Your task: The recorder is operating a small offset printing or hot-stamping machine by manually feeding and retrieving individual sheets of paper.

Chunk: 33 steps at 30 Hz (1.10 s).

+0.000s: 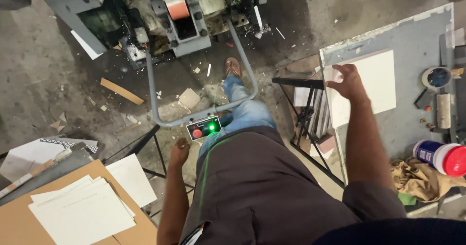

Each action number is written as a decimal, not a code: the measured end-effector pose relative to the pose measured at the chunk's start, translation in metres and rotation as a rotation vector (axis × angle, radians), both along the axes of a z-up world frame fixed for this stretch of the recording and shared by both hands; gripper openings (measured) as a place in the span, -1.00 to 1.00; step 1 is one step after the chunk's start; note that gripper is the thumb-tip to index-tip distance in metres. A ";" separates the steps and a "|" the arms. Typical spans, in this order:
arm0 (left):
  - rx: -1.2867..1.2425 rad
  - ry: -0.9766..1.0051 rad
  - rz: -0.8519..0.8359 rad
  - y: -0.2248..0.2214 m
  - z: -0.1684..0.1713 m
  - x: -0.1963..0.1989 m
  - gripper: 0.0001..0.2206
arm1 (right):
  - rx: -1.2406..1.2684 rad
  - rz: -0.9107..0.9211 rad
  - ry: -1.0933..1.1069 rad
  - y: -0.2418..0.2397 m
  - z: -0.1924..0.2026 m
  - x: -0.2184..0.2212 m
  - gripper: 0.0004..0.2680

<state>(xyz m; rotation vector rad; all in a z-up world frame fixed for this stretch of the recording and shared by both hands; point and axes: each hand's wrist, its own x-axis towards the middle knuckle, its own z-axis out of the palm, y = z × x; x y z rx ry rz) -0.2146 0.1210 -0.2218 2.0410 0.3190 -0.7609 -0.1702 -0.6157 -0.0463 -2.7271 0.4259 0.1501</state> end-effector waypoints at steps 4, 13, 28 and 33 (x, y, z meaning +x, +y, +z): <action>0.101 -0.067 -0.089 0.005 -0.005 -0.016 -0.57 | 0.323 -0.053 0.110 -0.019 0.016 0.003 -0.44; 0.146 0.029 -0.067 -0.001 0.012 -0.023 -0.54 | 0.346 -0.023 0.139 -0.016 0.030 0.009 -0.47; -0.079 0.011 -0.380 -0.055 0.121 0.063 -0.77 | 0.265 0.088 -0.021 -0.013 0.004 -0.011 -0.53; -0.329 0.042 -0.244 -0.091 0.219 0.145 -0.70 | -0.011 0.194 -0.087 -0.020 -0.017 -0.017 -0.68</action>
